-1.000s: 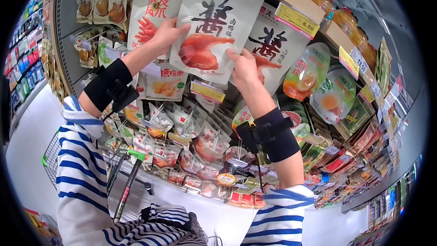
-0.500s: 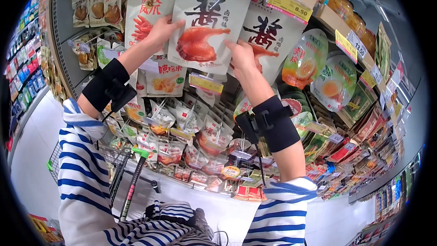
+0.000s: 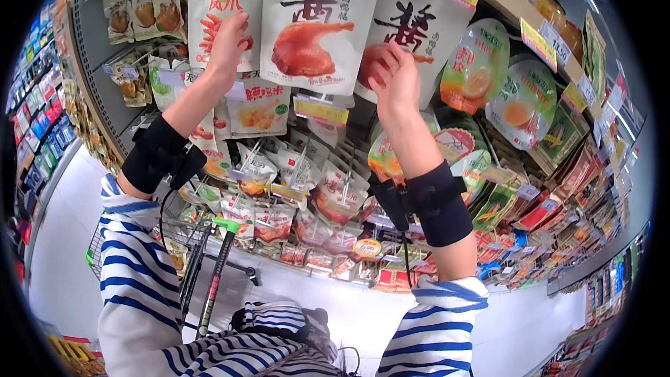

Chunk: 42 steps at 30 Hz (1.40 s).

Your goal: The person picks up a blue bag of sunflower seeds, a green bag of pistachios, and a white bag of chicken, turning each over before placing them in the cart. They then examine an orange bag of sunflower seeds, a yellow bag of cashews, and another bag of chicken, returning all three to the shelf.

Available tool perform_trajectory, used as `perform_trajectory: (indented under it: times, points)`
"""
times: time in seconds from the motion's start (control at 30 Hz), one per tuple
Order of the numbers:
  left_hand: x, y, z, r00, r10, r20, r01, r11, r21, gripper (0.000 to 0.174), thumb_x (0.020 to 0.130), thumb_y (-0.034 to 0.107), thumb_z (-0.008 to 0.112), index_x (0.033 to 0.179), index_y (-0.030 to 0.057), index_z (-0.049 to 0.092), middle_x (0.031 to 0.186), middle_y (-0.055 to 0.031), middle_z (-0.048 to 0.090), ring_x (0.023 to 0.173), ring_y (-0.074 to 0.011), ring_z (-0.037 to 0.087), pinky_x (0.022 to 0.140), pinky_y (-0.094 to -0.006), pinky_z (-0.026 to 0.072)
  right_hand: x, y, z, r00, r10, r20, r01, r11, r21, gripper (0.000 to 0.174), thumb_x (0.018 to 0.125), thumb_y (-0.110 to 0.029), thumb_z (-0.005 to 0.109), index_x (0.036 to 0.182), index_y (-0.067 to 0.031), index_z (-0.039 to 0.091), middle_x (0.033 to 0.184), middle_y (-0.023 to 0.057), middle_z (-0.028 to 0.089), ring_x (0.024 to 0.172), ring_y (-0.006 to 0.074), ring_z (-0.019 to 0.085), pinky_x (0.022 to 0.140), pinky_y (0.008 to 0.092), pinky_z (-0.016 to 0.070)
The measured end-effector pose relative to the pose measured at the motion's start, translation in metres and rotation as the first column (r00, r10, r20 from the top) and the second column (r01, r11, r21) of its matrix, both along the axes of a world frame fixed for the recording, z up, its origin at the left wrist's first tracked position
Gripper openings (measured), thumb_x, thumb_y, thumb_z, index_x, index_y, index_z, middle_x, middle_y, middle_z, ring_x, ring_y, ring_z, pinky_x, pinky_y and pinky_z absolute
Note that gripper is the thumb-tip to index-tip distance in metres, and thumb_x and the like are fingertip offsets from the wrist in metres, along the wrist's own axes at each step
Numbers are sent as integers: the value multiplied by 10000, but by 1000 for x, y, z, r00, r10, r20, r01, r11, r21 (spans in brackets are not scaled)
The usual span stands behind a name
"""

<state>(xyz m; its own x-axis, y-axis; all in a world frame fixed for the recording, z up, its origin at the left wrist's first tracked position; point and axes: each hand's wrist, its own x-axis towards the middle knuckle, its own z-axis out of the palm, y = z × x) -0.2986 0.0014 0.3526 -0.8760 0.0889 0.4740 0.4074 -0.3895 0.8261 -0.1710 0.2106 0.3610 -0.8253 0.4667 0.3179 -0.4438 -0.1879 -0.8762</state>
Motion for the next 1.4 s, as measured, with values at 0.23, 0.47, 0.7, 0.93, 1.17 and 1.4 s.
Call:
perform_trajectory:
  times: [0.23, 0.47, 0.7, 0.93, 1.17, 1.4]
  points:
    - [20, -16, -5, 998, -19, -62, 24, 997, 75, 480, 825, 300, 423, 1190, 1, 338, 1265, -102, 332, 1171, -199, 303, 968, -333, 214, 27, 1, -8, 997, 46, -61, -47, 999, -9, 475, 830, -262, 337, 1199, 34, 295, 1222, 184, 338, 1113, 273, 355, 923, 390, 298]
    - [95, -72, -46, 974, 87, -207, -75, 995, 61, 472, 842, 260, 396, 1222, 8, 274, 1262, -129, 322, 1184, -227, 301, 976, -366, 232, 107, -3, -51, 964, 217, -151, -237, 963, -128, 396, 837, -225, 397, 1132, 34, 344, 1148, 170, 398, 1072, 269, 406, 921, 391, 331]
    - [149, -101, -140, 974, 215, 73, -210, 975, -68, 472, 810, 237, 445, 1209, 44, 283, 1213, -128, 352, 1130, -233, 354, 931, -382, 285, 190, 20, -176, 952, 301, 60, -239, 851, -468, 410, 835, -262, 401, 1155, -12, 349, 1180, 169, 391, 1074, 283, 400, 931, 403, 311]
    - [223, -107, -207, 931, 177, 318, -163, 984, -72, 480, 793, 216, 481, 1198, 52, 282, 1204, -121, 357, 1104, -223, 381, 890, -346, 318, 259, 35, -268, 952, 271, 145, -79, 672, -736, 325, 803, -171, 427, 1079, -2, 402, 1087, 157, 457, 1012, 270, 450, 859, 367, 393]
    - [301, -106, -255, 860, 220, 460, -166, 974, -156, 436, 809, 210, 435, 1193, 59, 294, 1204, -103, 374, 1046, -182, 431, 838, -305, 358, 307, 21, -302, 921, 354, 163, -66, 554, -830, 264, 770, -108, 432, 1013, -7, 451, 988, 136, 512, 939, 256, 490, 839, 365, 409]
    - [378, -121, -295, 758, 278, 591, -251, 959, -129, 426, 769, 127, 469, 1165, 82, 316, 1142, -64, 427, 989, -159, 462, 805, -316, 370, 321, -6, -347, 833, 523, 180, -103, 467, -878, 268, 741, -92, 462, 992, 2, 458, 1005, 142, 505, 923, 256, 498, 826, 365, 416]
